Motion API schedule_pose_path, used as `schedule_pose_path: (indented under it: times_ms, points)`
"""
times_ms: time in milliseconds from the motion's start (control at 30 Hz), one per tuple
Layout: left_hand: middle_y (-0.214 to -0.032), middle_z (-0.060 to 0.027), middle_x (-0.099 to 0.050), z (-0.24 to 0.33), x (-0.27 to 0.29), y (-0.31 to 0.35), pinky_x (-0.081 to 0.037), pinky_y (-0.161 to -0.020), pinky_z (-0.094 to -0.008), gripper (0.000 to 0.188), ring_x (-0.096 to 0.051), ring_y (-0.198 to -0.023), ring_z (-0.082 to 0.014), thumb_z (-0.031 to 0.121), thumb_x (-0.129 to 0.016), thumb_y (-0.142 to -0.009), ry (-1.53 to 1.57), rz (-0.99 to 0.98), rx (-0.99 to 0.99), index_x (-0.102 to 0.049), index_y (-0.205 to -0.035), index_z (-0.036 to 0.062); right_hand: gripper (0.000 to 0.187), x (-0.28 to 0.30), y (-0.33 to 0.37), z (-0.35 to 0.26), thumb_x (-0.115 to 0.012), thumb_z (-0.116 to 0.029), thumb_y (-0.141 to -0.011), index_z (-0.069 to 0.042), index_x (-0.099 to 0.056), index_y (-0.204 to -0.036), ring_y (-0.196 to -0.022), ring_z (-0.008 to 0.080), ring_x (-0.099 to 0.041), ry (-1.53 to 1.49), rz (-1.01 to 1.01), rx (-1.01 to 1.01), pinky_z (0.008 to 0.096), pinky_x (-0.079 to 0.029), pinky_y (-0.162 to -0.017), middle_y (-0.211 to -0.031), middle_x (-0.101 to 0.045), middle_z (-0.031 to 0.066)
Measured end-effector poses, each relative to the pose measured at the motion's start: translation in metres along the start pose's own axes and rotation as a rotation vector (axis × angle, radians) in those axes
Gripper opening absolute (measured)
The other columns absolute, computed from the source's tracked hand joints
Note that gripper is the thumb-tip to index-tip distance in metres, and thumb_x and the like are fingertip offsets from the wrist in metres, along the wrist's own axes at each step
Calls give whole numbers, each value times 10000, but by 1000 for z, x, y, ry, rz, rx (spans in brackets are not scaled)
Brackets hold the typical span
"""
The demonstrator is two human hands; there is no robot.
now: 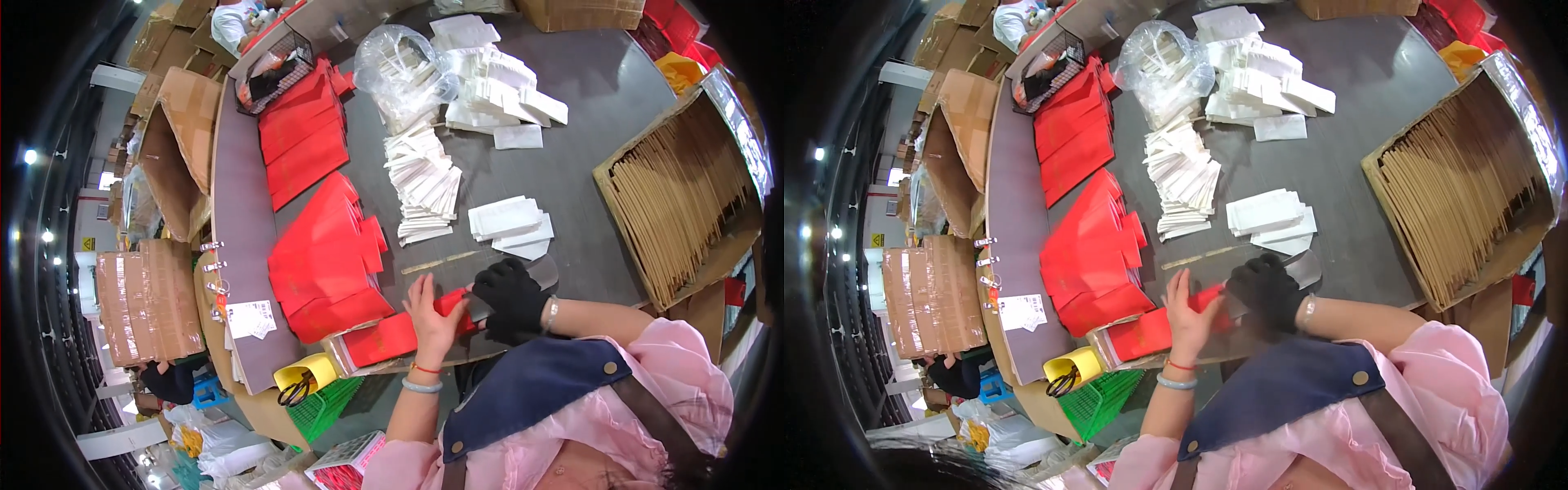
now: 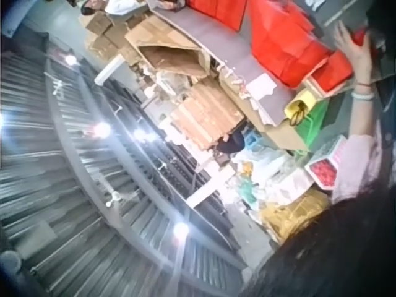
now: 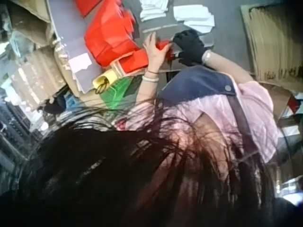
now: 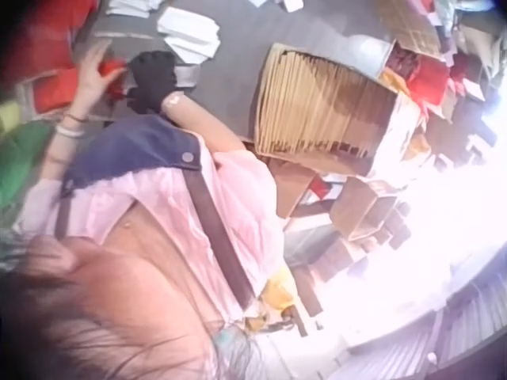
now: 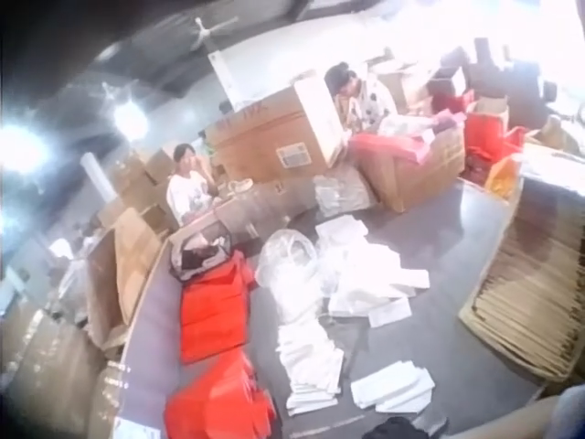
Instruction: Pack sets of incense sticks into a wooden tray at a workbench.
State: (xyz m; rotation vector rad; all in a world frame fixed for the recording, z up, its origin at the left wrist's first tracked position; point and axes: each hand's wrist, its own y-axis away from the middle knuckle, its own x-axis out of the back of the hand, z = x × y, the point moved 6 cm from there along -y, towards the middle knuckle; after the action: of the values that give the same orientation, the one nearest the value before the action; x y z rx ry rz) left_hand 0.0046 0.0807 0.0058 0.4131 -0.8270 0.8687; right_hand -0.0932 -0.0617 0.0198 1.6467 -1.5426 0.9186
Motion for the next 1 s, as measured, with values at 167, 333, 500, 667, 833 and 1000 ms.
schedule_pose_path:
  times_ms: [167, 333, 500, 667, 833, 1000]
  points:
    - [-1075, -142, -613, -4, 19, -77, -468, -869, -415, 323, -578, -956, -340, 110, -751, -766, -217, 258, -319, -652, -1062, 30, 625, 44, 29, 41, -793, -396, -671, -106, -609, -1194, -1118, 315, -538, -3, 269, -89, 455, -379, -970, -1159, -592, 131]
    - [-833, -77, -599, -9, -1, -73, -454, -716, -426, 93, -560, -816, -311, 108, -735, -765, -159, 72, -301, -650, -793, 81, 505, 116, 106, 87, -797, -131, -687, -60, -602, -1148, -1076, 340, -564, 43, 550, -341, 415, -442, -930, -1126, -601, 144]
    - [-828, -90, -583, 7, -2, -66, -456, -703, -430, 111, -563, -807, -318, 109, -728, -774, -191, -27, -383, -623, -799, 81, 373, 139, 225, 179, -711, -43, -790, -36, -605, -1148, -1047, 332, -588, 64, 807, -663, 384, -468, -914, -1111, -624, 148]
    - [-846, -110, -576, 53, -3, -80, -457, -722, -419, 133, -550, -801, -319, 80, -713, -797, -25, 55, -442, -591, -838, 43, 312, 142, 334, 248, -634, -117, -859, -8, -595, -1149, -1041, 350, -598, 437, 651, -951, 392, -462, -924, -1109, -629, 159]
    - [-900, -117, -591, 85, -39, -100, -473, -785, -401, 206, -572, -867, -322, 100, -735, -787, 22, 54, -517, -616, -939, 27, 294, 138, 325, 259, -559, -79, -787, -2, -604, -1067, -996, 371, -573, 390, 615, -969, 431, -464, -864, -1014, -598, 190]
    - [-961, -117, -605, 72, -48, -100, -496, -801, -389, 317, -597, -907, -326, 107, -784, -735, 64, 2, -411, -641, -1007, 30, 313, 133, 324, 255, -551, -79, -797, -1, -595, -1097, -1012, 372, -571, 467, 603, -987, 439, -461, -880, -1018, -603, 187]
